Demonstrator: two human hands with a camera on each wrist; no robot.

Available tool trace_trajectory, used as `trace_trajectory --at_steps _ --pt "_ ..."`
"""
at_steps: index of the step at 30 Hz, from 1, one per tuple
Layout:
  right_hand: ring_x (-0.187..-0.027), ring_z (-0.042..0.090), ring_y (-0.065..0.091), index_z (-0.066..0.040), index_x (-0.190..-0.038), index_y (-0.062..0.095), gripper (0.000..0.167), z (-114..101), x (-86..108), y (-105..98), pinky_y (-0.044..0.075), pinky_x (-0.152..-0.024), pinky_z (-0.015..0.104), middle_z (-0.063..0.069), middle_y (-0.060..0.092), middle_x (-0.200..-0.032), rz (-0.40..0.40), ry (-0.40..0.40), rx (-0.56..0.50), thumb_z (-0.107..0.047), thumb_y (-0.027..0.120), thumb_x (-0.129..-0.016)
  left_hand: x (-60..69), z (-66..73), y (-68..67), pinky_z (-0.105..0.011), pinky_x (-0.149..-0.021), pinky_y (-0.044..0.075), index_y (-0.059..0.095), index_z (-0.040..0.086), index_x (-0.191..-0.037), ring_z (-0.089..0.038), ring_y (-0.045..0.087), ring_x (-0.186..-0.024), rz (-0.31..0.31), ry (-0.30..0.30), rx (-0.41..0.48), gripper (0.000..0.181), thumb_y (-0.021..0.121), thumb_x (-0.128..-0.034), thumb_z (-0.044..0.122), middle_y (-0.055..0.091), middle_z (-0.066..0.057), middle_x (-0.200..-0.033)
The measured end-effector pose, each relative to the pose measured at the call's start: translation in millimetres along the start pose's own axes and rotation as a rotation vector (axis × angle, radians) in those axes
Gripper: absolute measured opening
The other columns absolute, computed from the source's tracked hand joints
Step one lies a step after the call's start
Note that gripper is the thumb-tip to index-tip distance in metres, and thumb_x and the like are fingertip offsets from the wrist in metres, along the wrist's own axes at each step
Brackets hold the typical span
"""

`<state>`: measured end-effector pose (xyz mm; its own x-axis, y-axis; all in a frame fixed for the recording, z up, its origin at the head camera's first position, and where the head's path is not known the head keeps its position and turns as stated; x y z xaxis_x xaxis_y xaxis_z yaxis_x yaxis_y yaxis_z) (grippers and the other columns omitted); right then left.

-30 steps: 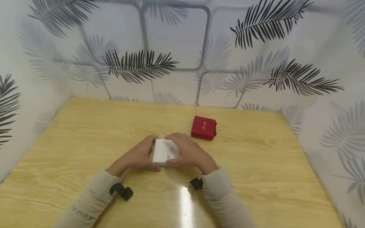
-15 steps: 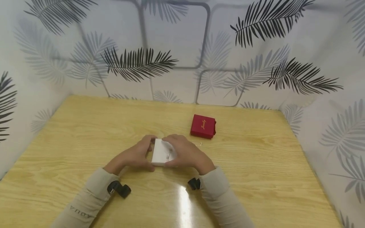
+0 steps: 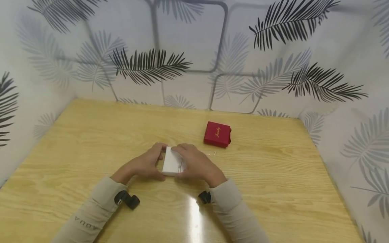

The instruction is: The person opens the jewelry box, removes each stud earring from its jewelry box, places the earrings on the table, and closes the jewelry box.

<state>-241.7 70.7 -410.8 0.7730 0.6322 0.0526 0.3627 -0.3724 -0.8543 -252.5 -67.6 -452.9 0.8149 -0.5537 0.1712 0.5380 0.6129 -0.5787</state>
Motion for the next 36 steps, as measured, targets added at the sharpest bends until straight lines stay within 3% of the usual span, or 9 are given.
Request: trace_trajectory --at_steps 8,16,29,36 --pt "-0.12 0.025 0.051 -0.012 -0.144 0.05 0.083 1.4 -2.5 0.4 0.047 -0.101 0.043 0.007 0.054 -0.141 0.01 0.01 0.017 -0.027 0.089 -0.072 -0.4 3.6 -1.3 -0.045 -0.11 0.044 0.025 -0.004 -0.149 -0.034 0.047 -0.129 0.002 0.036 -0.023 0.105 0.091 -0.0679 0.006 0.037 -0.02 -0.144" --pt "-0.12 0.024 0.052 -0.011 -0.144 0.049 0.085 0.5 -3.2 -0.9 0.047 -0.101 0.043 0.008 0.055 -0.141 -0.002 0.013 0.029 -0.028 0.09 -0.071 -0.7 3.2 -4.0 -0.042 -0.102 0.044 0.027 0.001 -0.151 -0.027 0.046 -0.118 0.019 0.043 -0.052 0.103 0.091 -0.0694 0.009 0.043 -0.014 -0.138" --pt "-0.118 0.022 0.051 -0.014 -0.141 0.052 0.083 -0.2 -2.9 -4.6 0.045 -0.101 0.041 0.005 0.056 -0.138 -0.021 -0.007 -0.019 -0.022 0.092 -0.069 -1.1 1.7 -3.8 -0.044 -0.107 0.046 0.032 -0.002 -0.144 -0.035 0.049 -0.125 0.013 0.026 -0.033 0.096 0.091 -0.0691 0.009 0.042 -0.019 -0.14" --pt "-0.12 0.023 0.05 -0.012 -0.148 0.044 0.091 0.7 -1.3 -2.4 0.045 -0.102 0.042 0.008 0.054 -0.141 -0.036 -0.014 -0.051 -0.021 0.091 -0.07 -0.8 -0.5 -1.0 -0.045 -0.111 0.044 0.034 -0.004 -0.138 -0.039 0.048 -0.13 0.015 -0.01 0.014 0.092 0.091 -0.0672 0.007 0.043 -0.021 -0.139"
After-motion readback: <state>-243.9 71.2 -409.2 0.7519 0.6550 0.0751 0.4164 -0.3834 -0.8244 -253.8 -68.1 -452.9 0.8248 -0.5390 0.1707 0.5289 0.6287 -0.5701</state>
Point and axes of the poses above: each hand's wrist, its own x-axis away from the middle knuckle, its own y-axis out of the palm, z = x × y, the point moved 7 cm from there along -x, towards the middle knuckle
